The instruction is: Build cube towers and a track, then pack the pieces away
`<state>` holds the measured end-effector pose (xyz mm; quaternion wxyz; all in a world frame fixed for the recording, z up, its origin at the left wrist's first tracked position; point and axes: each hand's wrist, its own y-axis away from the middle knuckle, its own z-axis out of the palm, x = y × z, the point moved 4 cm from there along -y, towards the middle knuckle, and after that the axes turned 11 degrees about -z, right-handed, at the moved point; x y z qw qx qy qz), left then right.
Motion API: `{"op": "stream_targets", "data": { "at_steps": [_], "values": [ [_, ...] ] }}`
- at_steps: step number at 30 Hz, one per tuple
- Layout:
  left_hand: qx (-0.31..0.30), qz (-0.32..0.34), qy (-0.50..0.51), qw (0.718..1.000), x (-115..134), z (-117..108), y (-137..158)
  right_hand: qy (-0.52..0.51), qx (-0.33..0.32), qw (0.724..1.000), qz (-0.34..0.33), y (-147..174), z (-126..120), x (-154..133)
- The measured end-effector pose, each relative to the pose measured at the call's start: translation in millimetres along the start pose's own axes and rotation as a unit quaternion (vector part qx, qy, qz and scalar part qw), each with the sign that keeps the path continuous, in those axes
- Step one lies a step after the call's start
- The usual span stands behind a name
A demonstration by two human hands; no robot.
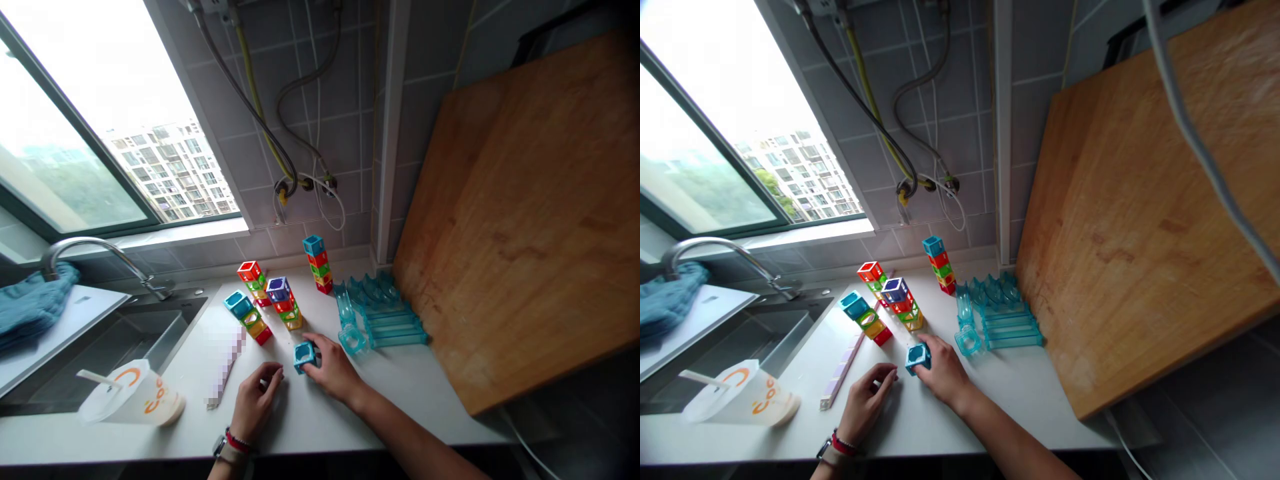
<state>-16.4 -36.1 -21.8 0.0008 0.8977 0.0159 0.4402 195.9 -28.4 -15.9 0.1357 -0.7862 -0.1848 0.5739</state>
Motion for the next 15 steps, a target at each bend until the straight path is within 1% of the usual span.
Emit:
{"op": "stream_targets", "data": {
  "at_steps": [1,3,6,7,8,10,12,15],
  "values": [
    [0.001,0.0,0.002,1.0,0,0,1,0.007,-0.003,1.0,-0.01,-13,7,1],
    [0.006,-0.001,0.005,1.0,0,0,4,0.02,0.011,1.0,-0.014,-30,18,6],
    [0.006,-0.002,0.002,1.0,-2,0,4,0.074,0.06,0.995,0.004,-33,28,15],
    [0.004,0.001,-0.002,1.0,-2,0,4,0.095,0.063,0.993,0.008,-29,30,18],
    [0.001,0.004,-0.006,1.0,-2,1,4,0.11,0.054,0.992,0.007,-24,33,20],
    [-0.003,0.011,-0.015,1.0,-3,2,3,0.114,0.009,0.993,-0.006,-16,39,24],
    [-0.004,0.013,-0.02,1.0,-3,3,3,0.097,-0.038,0.994,-0.025,-10,44,26],
    [-0.005,0.012,-0.028,1.0,-3,3,3,0.066,-0.074,0.994,-0.044,-9,47,23]
  ]
}}
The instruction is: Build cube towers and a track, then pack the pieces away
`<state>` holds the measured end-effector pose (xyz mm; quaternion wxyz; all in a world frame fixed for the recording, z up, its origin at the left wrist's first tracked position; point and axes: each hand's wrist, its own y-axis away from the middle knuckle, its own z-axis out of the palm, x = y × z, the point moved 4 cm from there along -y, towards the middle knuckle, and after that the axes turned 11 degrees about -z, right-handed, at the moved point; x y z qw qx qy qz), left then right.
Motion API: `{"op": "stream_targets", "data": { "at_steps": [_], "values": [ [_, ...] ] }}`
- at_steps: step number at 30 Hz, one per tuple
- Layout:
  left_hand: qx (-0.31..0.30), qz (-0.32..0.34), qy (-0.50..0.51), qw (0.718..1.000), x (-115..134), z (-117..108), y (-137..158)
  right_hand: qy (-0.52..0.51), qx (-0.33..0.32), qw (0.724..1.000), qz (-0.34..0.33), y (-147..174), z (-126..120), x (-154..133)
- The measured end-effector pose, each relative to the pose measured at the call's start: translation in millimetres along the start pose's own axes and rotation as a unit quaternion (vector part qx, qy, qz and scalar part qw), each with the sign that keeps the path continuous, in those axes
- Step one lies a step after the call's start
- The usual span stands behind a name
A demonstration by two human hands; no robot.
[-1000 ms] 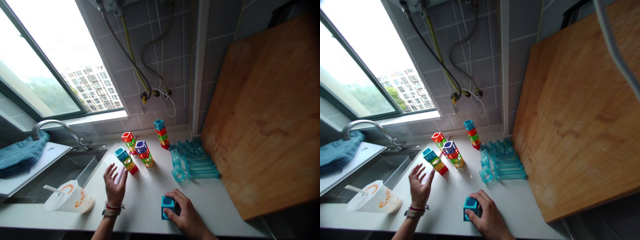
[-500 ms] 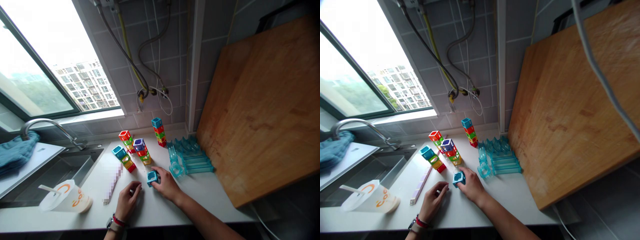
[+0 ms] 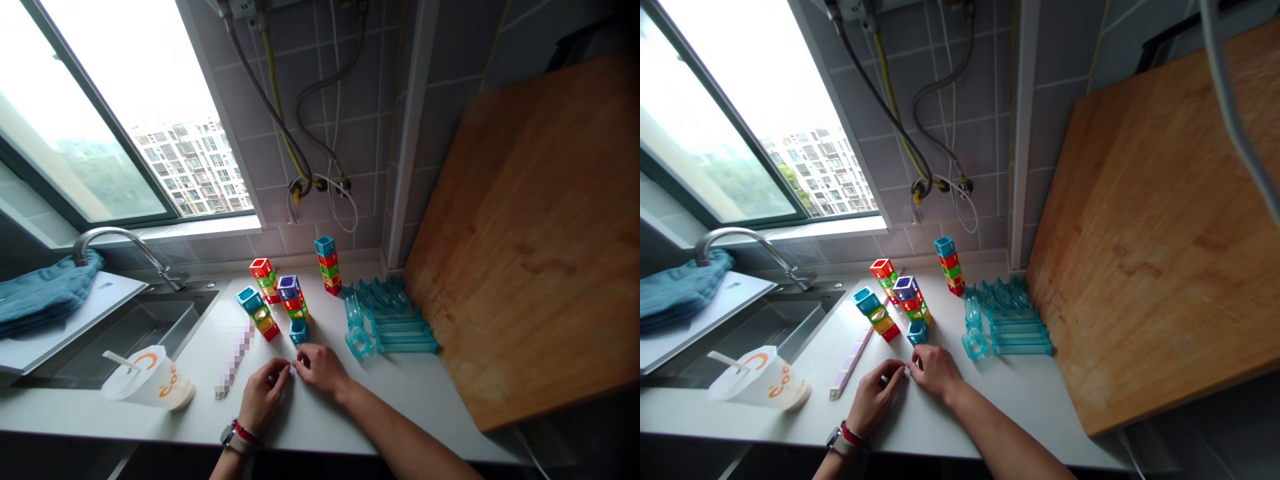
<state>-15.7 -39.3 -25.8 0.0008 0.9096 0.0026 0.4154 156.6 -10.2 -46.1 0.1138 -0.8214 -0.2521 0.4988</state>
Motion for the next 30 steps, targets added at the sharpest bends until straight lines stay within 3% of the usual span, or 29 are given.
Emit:
{"op": "stream_targets", "data": {
  "at_steps": [11,26,30],
  "values": [
    [0.037,0.017,-0.017,0.999,3,-1,1,-0.058,-0.002,0.998,0.002,-3,-1,-3],
    [0.131,0.009,-0.035,0.991,-11,-9,5,-0.07,-0.024,0.997,0.007,-1,6,-3],
    [0.128,-0.007,-0.039,0.991,-19,-9,6,-0.065,-0.026,0.997,0.011,0,8,-2]
  ]
}}
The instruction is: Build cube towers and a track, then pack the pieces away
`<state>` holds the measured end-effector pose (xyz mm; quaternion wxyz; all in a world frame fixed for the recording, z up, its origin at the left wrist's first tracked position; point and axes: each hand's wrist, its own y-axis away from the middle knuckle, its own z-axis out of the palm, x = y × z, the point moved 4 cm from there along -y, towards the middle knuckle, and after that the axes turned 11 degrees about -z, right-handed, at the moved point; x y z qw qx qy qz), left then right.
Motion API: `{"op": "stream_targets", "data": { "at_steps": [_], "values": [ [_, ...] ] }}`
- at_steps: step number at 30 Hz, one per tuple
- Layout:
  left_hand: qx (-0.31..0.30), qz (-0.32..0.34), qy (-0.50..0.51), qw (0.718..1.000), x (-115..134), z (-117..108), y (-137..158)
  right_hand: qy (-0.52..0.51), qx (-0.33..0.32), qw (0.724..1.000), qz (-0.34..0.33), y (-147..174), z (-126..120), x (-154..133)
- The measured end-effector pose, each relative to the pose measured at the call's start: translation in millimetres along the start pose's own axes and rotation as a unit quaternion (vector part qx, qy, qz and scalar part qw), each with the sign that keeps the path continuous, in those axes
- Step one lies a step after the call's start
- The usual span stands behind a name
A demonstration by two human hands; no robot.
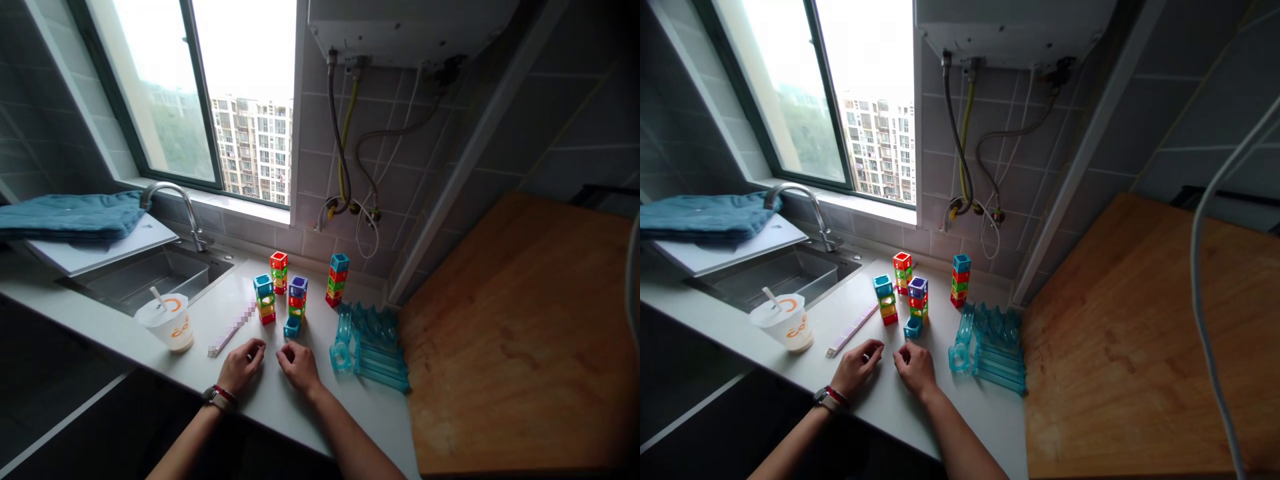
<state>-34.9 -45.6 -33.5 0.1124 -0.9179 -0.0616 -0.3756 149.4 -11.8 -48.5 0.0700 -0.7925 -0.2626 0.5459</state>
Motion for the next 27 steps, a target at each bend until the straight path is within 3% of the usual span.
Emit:
{"op": "stream_targets", "data": {
  "at_steps": [6,11,14,18,23,27],
  "values": [
    [-0.027,0.006,0.004,1.0,-5,3,6,0.018,-0.013,1.0,-0.001,1,-2,0],
    [-0.03,0.014,0.015,0.999,-2,2,10,0.04,-0.017,0.999,-0.019,3,-15,-19],
    [-0.031,0.016,0.015,0.999,0,0,11,0.076,-0.002,0.997,-0.025,9,-40,-36],
    [-0.036,0.017,0.018,0.999,1,-3,10,0.167,0.045,0.985,-0.002,14,-93,-45],
    [-0.046,0.023,0.033,0.998,-1,-4,10,0.304,0.093,0.945,0.079,3,-148,-23],
    [-0.054,0.028,0.05,0.997,-3,-3,10,0.369,0.083,0.913,0.154,-8,-159,2]
  ]
}}
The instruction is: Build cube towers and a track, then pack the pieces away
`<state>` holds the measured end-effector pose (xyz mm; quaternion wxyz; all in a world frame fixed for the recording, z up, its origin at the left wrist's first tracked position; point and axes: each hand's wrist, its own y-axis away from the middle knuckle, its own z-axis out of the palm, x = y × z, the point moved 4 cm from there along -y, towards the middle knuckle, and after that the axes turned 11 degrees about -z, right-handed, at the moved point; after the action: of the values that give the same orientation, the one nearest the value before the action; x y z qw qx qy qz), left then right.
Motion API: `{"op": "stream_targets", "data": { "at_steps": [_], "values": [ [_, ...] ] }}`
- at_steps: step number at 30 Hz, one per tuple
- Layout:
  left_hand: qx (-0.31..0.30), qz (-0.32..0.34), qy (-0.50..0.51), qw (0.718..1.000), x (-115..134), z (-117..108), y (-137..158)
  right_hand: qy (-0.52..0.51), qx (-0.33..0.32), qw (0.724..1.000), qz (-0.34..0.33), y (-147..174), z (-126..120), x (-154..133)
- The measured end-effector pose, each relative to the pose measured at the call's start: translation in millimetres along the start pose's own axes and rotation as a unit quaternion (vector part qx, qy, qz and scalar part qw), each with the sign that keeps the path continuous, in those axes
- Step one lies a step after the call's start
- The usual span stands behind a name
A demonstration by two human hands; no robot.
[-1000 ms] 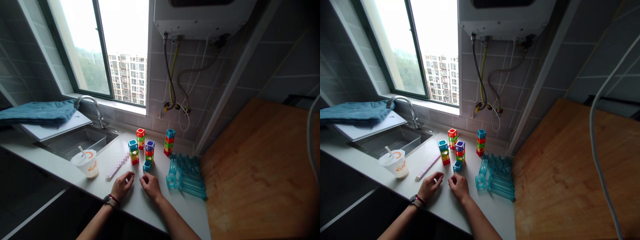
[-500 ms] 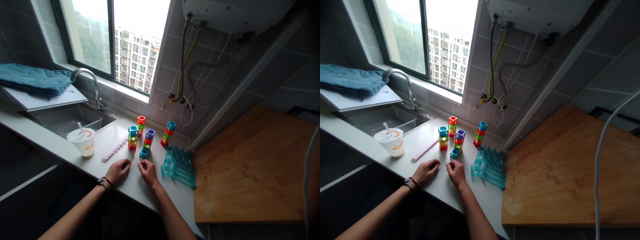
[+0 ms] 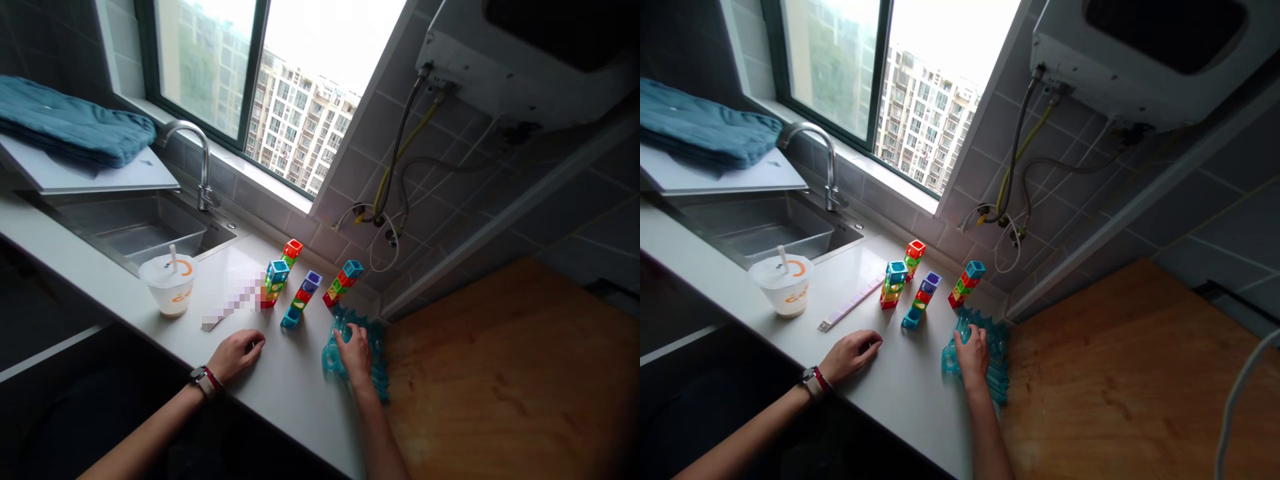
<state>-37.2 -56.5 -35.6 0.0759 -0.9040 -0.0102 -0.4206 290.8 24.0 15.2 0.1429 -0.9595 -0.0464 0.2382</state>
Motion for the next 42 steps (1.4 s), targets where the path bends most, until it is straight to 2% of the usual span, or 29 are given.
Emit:
{"op": "stream_targets", "data": {
  "at_steps": [4,8,13,18,23,25,27,31,33,35,37,39,42],
  "values": [
    [-0.007,0.005,0.019,1.0,-2,1,0,0.032,-0.039,0.998,0.033,-10,14,7],
    [-0.01,0.006,0.034,0.999,-4,1,2,0.028,-0.056,0.997,0.04,-19,17,9],
    [-0.007,0.011,0.044,0.999,-4,0,3,-0.012,-0.029,0.998,0.051,-22,2,20],
    [0.002,0.018,0.062,0.998,-3,-1,4,-0.113,0.0,0.989,0.095,-7,-22,39],
    [0.048,-0.006,0.103,0.994,7,-4,13,-0.221,0.039,0.966,0.125,17,-42,46],
    [0.03,-0.034,0.14,0.989,18,-2,18,-0.295,0.06,0.944,0.139,28,-44,40],
    [-0.027,-0.064,0.177,0.982,33,5,22,-0.393,0.068,0.904,0.154,43,-38,27],
    [-0.139,-0.089,0.258,0.952,63,23,32,-0.543,0.009,0.823,0.166,83,-6,-15],
    [-0.161,-0.099,0.315,0.93,72,28,36,-0.585,-0.042,0.795,0.157,105,13,-35],
    [-0.154,-0.123,0.352,0.915,74,28,39,-0.605,-0.092,0.779,0.136,121,28,-49],
    [-0.139,-0.147,0.349,0.915,73,24,41,-0.599,-0.142,0.782,0.098,130,36,-60],
    [-0.134,-0.155,0.314,0.927,73,17,43,-0.57,-0.183,0.799,0.053,130,38,-67],
    [-0.142,-0.146,0.266,0.942,74,11,47,-0.536,-0.211,0.817,0.005,120,34,-74]
  ]
}}
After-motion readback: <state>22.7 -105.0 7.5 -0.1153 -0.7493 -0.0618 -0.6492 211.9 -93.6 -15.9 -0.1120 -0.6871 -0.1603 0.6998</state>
